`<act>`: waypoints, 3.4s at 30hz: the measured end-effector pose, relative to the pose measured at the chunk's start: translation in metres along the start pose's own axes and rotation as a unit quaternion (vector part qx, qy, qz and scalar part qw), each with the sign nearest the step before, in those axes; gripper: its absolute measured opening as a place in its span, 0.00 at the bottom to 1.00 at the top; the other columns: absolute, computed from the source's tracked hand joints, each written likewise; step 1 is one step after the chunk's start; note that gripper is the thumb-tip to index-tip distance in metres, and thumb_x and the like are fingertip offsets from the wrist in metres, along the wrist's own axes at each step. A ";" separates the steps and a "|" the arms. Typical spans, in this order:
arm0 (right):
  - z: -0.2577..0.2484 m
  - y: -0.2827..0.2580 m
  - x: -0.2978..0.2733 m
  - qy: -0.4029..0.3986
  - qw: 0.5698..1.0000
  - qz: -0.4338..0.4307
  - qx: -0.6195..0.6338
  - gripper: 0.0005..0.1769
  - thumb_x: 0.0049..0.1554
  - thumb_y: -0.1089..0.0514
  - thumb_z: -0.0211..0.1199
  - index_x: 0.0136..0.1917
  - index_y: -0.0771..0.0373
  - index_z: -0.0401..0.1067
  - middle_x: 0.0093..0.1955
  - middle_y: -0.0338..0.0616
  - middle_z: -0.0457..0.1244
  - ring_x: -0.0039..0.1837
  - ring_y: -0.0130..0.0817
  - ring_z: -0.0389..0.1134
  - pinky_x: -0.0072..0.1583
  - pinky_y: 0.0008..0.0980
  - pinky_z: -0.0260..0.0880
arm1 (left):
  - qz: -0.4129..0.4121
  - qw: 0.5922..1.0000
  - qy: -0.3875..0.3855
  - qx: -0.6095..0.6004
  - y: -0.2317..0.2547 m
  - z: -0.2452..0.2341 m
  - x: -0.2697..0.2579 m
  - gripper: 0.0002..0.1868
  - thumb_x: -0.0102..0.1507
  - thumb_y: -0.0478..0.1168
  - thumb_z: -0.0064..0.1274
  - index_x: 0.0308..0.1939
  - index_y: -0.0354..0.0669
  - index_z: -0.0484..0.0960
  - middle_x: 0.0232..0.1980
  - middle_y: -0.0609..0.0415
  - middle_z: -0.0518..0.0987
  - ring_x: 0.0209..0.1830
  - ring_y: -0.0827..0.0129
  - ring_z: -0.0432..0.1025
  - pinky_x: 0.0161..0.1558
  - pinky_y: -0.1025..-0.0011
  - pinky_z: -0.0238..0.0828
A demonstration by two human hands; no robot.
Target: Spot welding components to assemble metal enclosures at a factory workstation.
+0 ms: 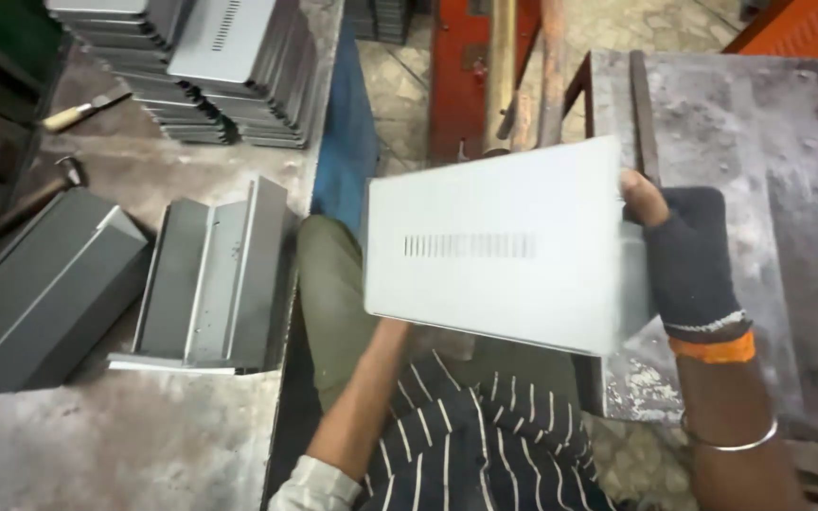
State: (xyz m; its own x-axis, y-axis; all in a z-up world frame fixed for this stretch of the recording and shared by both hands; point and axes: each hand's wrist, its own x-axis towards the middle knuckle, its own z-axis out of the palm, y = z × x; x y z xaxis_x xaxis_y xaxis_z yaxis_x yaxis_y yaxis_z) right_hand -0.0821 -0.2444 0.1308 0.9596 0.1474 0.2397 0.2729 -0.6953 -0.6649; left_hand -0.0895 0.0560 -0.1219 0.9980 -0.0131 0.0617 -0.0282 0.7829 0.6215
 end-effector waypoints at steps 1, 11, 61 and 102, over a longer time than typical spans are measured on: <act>0.004 0.005 -0.005 -0.001 0.999 0.002 0.040 0.31 0.69 0.40 0.56 0.36 0.68 0.71 0.29 0.54 0.57 0.32 0.43 0.60 0.41 0.43 0.59 | 0.002 1.000 0.001 0.022 -0.015 -0.022 -0.003 0.38 0.72 0.61 0.33 0.69 0.30 0.70 0.64 0.41 0.75 0.61 0.56 0.71 0.63 0.60 0.68; 0.046 0.071 -0.042 0.009 0.916 0.045 0.397 0.27 0.70 0.38 0.48 0.58 0.66 0.68 0.52 0.49 0.61 0.53 0.38 0.63 0.58 0.37 0.63 | -0.025 0.984 -0.029 0.172 -0.082 -0.137 0.024 0.23 0.72 0.43 0.45 0.68 0.37 0.69 0.62 0.51 0.77 0.57 0.68 0.73 0.57 0.69 0.75; 0.109 0.050 0.049 -0.001 0.914 -0.116 0.388 0.44 0.52 0.43 0.79 0.71 0.64 0.62 0.56 0.30 0.57 0.53 0.20 0.54 0.54 0.23 0.59 | 0.120 0.466 -0.062 0.874 0.150 0.197 0.152 0.16 0.55 0.51 0.58 0.24 0.42 0.88 0.25 0.40 0.81 0.26 0.48 0.77 0.38 0.52 0.73; 0.109 0.070 0.050 -0.036 0.930 -0.073 0.358 0.31 0.60 0.46 0.63 0.70 0.63 0.62 0.45 0.31 0.59 0.47 0.17 0.59 0.49 0.20 0.62 | 0.131 0.466 -0.061 0.873 0.150 0.201 0.153 0.14 0.52 0.51 0.59 0.25 0.43 0.88 0.30 0.39 0.82 0.31 0.45 0.78 0.38 0.50 0.73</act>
State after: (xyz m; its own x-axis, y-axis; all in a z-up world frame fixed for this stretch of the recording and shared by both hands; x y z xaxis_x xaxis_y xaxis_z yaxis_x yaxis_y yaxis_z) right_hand -0.0074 -0.2088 0.0195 0.9039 0.2686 0.3328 0.3510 -0.0212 -0.9361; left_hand 0.0477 0.0466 0.1382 0.9396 -0.1790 0.2919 -0.2582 -0.9302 0.2609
